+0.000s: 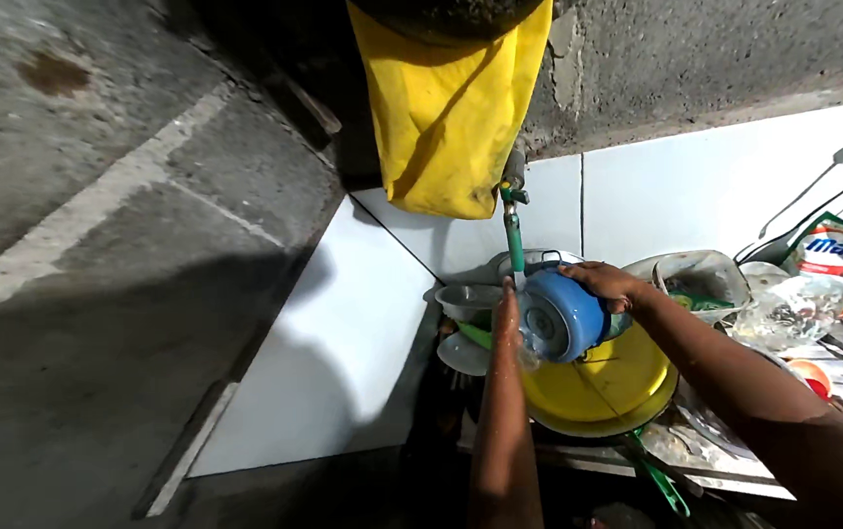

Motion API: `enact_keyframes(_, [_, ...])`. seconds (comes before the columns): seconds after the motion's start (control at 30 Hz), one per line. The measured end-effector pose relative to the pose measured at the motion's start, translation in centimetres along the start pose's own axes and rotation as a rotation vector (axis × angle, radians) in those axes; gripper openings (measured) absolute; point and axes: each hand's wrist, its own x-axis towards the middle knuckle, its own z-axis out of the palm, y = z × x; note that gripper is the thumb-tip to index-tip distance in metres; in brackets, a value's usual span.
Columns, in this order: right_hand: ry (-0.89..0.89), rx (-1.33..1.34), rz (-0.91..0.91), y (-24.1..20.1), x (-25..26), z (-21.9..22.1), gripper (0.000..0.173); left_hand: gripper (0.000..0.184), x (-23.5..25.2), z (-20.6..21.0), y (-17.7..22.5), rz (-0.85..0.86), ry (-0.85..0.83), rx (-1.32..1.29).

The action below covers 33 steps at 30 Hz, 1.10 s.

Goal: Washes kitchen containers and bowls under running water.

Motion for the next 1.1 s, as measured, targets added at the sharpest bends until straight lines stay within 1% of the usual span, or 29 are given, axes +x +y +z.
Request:
enact_keyframes(0.07, [-0.058,-0.212,-0.059,0.0,0.7,-0.9,0.042,0.058,-0.3,-0.5,0.7,-0.079,-0.144,0.103])
enact_keyframes(0.1, [-0.093,-0.328,-0.094,-0.1,1.2,-1.1,0.042,0.06,-0.4,-0.8,1.2,-0.114,-0.205,0.16])
enact_keyframes(0.13, [-0.125,-0.439,-0.125,-0.4,1.4,-1.0,0.042,0.06,-0.7,-0.8,1.5,-0.121,-0.229,0.204])
enact_keyframes(0.2, [-0.175,-0.624,-0.229,-1.1,1.6,-0.5,0.04,0.054,-1.0,-0.7,1.6,-0.05,-0.178,0.219])
enact_keyframes(0.27, [-0.245,-0.789,-0.322,-2.1,1.4,0.3,0.038,0.046,-1.0,-0.9,1.1,0.017,-0.118,0.096])
enact_keyframes(0.3, [-0.285,-0.847,-0.356,-2.5,1.2,0.6,0.036,0.044,-1.0,-1.1,0.6,0.021,-0.112,0.019])
enact_keyframes(0.37, [-0.352,-0.913,-0.387,-2.8,0.9,1.3,0.034,0.043,-1.4,-1.7,-0.3,0.007,-0.12,-0.108])
enact_keyframes(0.43, [-0.4,-0.917,-0.351,-2.9,0.6,1.7,0.035,0.04,-2.0,-2.2,-1.1,0.076,-0.107,-0.139])
enact_keyframes(0.53, [-0.426,-0.854,-0.305,-2.8,0.8,2.0,0.037,0.039,-2.5,-2.3,-2.5,0.212,-0.057,-0.152])
enact_keyframes(0.57, [-0.429,-0.839,-0.299,-2.7,1.0,2.0,0.038,0.041,-2.3,-2.3,-2.8,0.202,-0.051,-0.167])
enact_keyframes(0.67, [-0.403,-0.754,-0.276,-2.6,1.9,0.7,0.039,0.053,-1.4,-1.7,-3.5,0.015,-0.075,-0.288])
enact_keyframes(0.73, [-0.378,-0.654,-0.214,-2.8,1.9,-1.0,0.04,0.055,-1.6,-1.0,-3.4,-0.098,-0.109,-0.305])
enact_keyframes(0.83, [-0.202,-0.408,-0.205,-1.2,1.2,-3.3,0.042,0.055,-2.0,0.3,-3.3,-0.215,-0.141,-0.384])
enact_keyframes(0.9, [-0.152,-0.226,-0.206,-0.1,1.1,-4.0,0.043,0.062,-2.2,0.7,-3.3,-0.254,-0.166,-0.455])
enact_keyframes(1.0, [-0.11,0.05,-0.166,1.1,1.5,-3.8,0.049,0.066,-2.3,1.5,-2.9,-0.219,-0.086,-0.549])
enact_keyframes(1.1, [-0.041,0.295,-0.145,1.5,1.8,-1.9,0.06,0.066,-3.1,1.9,-2.2,-0.199,-0.061,-0.671])
